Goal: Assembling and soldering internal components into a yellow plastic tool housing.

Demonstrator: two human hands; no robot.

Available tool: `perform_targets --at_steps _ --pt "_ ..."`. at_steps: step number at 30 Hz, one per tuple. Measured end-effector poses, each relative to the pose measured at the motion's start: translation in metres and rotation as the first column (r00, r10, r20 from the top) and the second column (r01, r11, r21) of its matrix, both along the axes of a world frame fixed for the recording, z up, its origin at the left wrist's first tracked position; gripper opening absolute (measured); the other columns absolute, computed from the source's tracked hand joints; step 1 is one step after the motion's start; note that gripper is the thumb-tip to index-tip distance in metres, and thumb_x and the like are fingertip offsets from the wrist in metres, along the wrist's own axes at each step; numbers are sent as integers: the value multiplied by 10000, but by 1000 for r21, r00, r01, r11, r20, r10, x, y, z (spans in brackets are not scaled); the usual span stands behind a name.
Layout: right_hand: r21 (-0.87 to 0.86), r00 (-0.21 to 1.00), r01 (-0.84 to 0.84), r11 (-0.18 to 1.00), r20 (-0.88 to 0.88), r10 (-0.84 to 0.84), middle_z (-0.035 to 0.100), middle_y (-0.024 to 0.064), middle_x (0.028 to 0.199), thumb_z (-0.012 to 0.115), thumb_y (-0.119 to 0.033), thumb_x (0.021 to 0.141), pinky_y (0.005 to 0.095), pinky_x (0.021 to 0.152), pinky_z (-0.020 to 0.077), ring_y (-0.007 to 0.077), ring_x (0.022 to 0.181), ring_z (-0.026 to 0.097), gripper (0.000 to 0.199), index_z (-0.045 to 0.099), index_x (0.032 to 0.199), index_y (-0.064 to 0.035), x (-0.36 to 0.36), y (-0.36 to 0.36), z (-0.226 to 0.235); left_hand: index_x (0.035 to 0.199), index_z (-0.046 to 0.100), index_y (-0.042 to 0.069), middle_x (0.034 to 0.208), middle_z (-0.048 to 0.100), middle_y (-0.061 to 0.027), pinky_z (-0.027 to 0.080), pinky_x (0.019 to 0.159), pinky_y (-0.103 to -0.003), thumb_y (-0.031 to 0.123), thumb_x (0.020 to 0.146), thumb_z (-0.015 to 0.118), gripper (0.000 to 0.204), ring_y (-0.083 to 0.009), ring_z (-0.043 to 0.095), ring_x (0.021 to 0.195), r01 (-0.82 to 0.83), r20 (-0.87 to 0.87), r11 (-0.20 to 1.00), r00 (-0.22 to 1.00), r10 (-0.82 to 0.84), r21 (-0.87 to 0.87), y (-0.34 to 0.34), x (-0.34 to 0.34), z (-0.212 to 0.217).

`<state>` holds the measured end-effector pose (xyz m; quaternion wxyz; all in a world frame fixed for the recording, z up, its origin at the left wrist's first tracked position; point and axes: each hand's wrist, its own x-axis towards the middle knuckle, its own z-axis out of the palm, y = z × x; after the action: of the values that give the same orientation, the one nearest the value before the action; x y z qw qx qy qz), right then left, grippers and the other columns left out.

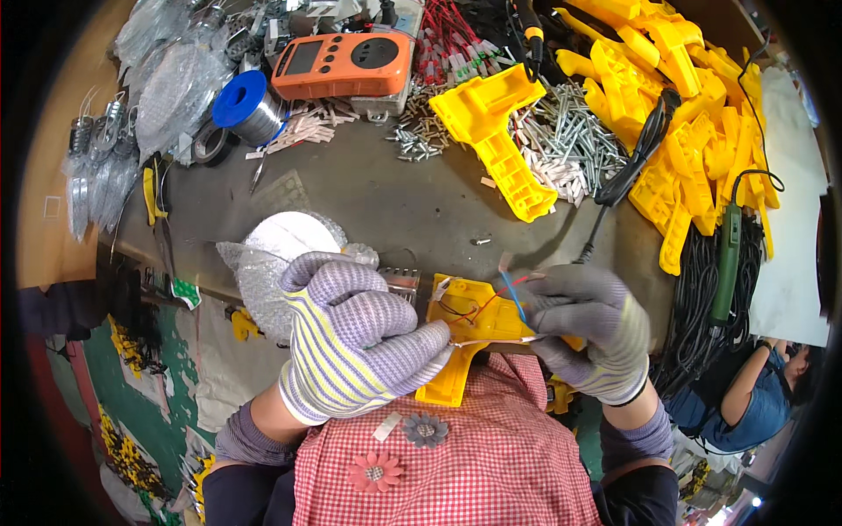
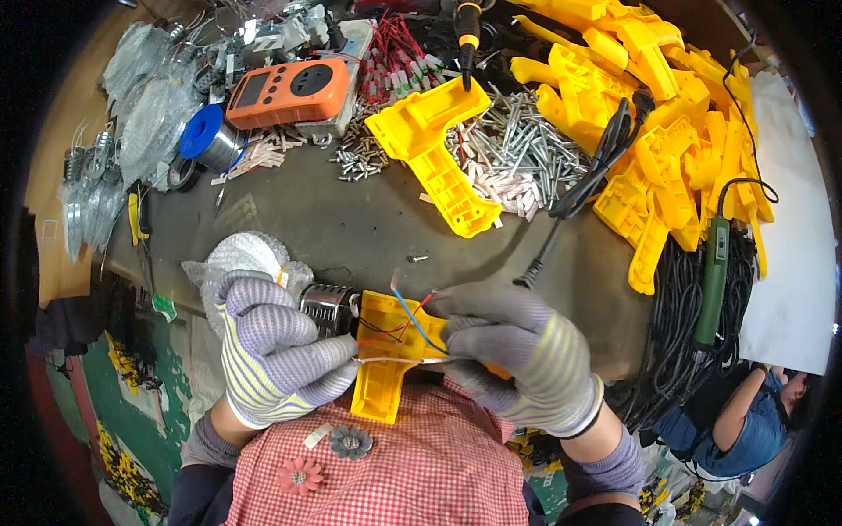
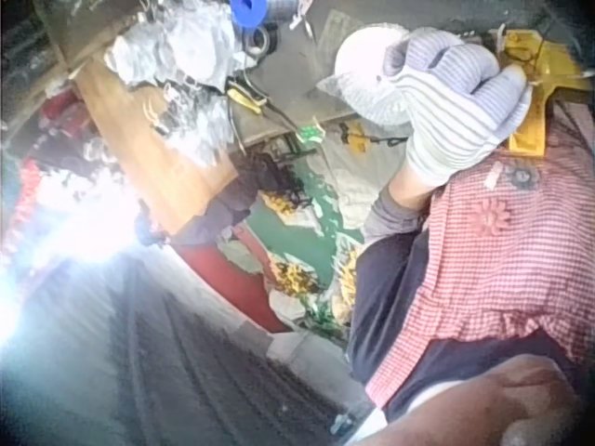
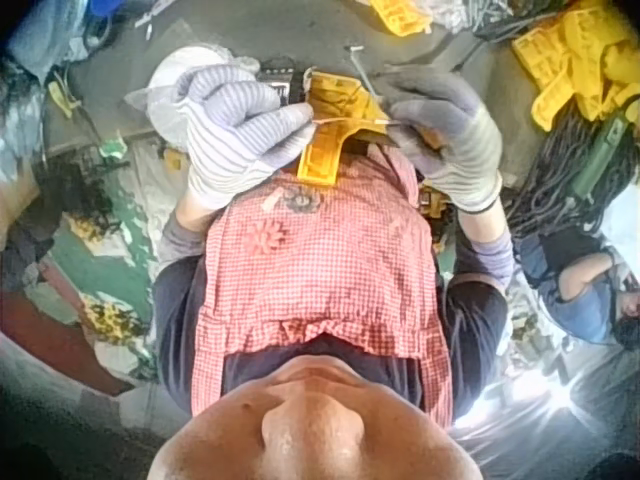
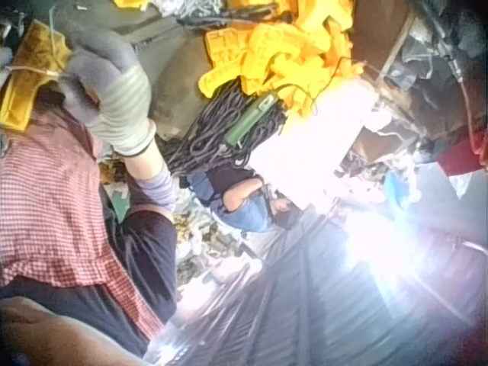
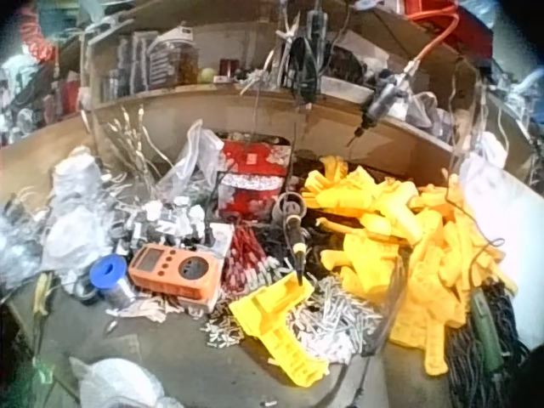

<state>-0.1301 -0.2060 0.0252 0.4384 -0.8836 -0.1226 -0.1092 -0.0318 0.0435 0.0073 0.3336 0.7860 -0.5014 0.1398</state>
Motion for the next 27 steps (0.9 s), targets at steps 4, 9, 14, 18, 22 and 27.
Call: perform_targets --at_steps 4,9,14,18,22,27 --pt "-112 996 84 990 19 -82 647 99 947 833 -64 677 356 718 537 264 834 661 265 671 885 -91 -1 1 7 841 704 251 787 542 40 441 725 -461 279 569 809 293 -226 553 785 -1 -43 999 999 -1 -51 -5 -2 -5" --pt "-142 991 96 985 109 -81 611 45 745 868 -264 655 361 538 428 274 638 596 259 688 803 -153 0 10 -10 775 696 191 775 568 -4 467 716 -439 285 574 803 247 -257 583 780 68 -112 997 991 -70 -22 -16 1 -2" --pt "-237 990 75 969 137 -44 542 40 574 862 -316 673 386 475 398 276 496 541 233 702 767 -175 9 16 -4 757 694 160 771 586 -16 467 744 -443 284 584 802 239 -266 593 772 71 -142 997 987 -76 -44 -19 2 -4" --pt "-222 999 36 974 40 -27 597 62 683 836 -271 712 391 527 461 284 589 603 251 711 889 -145 9 19 6 768 706 181 778 522 0 411 764 -451 309 563 820 267 -259 535 788 35 -153 998 987 -43 -52 -18 3 -12" --pt "-220 1000 7 976 30 0 634 105 873 809 -205 746 387 617 531 309 720 647 296 688 995 -101 10 25 7 827 734 151 770 531 -2 418 743 -427 302 564 818 314 -253 535 758 67 -173 995 982 -78 -68 -19 4 -12" --pt "-208 1000 22 978 9 -21 627 109 904 804 -173 744 376 627 534 302 741 651 233 692 933 -95 12 24 10 848 740 142 759 527 -2 418 734 -420 307 547 824 353 -249 525 740 -36 -204 991 979 9 -130 -22 3 -11"
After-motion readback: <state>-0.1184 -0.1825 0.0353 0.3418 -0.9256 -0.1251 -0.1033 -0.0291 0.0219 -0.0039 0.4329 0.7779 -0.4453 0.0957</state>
